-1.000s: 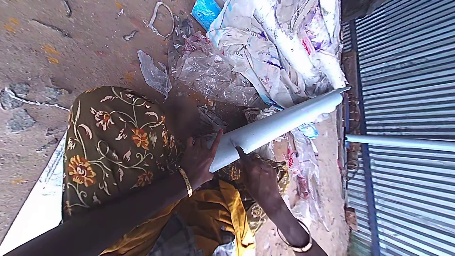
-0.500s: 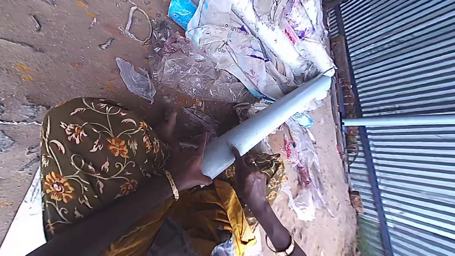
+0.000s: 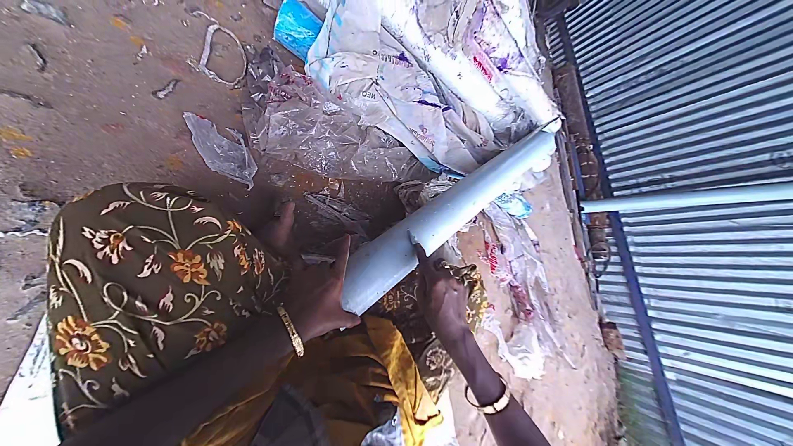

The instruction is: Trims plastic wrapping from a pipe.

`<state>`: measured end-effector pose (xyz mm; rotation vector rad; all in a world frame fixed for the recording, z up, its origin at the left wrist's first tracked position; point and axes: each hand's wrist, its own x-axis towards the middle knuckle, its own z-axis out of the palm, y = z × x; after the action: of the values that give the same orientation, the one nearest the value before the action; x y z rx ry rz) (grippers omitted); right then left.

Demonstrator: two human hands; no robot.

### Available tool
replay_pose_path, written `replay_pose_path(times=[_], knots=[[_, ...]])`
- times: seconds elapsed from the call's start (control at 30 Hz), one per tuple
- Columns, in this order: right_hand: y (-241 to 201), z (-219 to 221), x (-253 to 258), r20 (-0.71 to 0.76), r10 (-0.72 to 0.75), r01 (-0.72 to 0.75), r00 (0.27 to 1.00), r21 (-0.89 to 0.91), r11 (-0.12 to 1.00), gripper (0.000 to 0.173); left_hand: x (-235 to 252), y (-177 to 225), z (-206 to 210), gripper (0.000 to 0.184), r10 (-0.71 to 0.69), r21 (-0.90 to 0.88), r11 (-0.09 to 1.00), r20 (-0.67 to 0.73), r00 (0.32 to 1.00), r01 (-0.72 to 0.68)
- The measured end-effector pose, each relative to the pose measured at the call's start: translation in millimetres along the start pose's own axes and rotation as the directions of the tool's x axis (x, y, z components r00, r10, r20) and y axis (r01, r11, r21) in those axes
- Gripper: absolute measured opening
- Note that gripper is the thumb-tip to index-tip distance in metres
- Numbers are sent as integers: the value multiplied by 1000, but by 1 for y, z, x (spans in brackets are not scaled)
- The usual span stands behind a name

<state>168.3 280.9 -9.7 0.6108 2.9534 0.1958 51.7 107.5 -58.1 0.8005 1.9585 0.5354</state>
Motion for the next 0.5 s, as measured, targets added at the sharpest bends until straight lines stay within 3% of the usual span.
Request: replay_pose_path(times=[0.07, 0.17, 0.2, 0.3, 0.33, 0.43, 0.5], knots=[[1, -9, 5, 73, 31, -30, 997, -8, 1000, 45, -1, 1, 1, 143, -2, 8, 1000, 13, 1000, 2], [-18, -13, -15, 41, -208, 206, 977, 46, 978, 50, 0, 0, 0, 143, 6, -7, 1000, 7, 1000, -6], [-16, -12, -12, 30, -201, 200, 979, 39, 979, 50, 1, 0, 0, 144, 7, -10, 1000, 9, 1000, -7], [9, -19, 22, 158, 68, -63, 985, -39, 997, 47, 0, 0, 0, 143, 0, -9, 1000, 22, 1000, 0], [10, -20, 23, 164, 63, -59, 984, -29, 998, 46, 0, 0, -1, 142, -3, -19, 1000, 35, 999, 3], [-14, -3, -15, -12, -280, 280, 960, 32, 959, 46, 2, -2, -4, 140, -4, -77, 997, 56, 998, 8], [-14, 19, -25, -167, -332, 342, 928, 34, 939, 46, 3, -4, -6, 139, -4, -116, 993, 43, 999, 9]])
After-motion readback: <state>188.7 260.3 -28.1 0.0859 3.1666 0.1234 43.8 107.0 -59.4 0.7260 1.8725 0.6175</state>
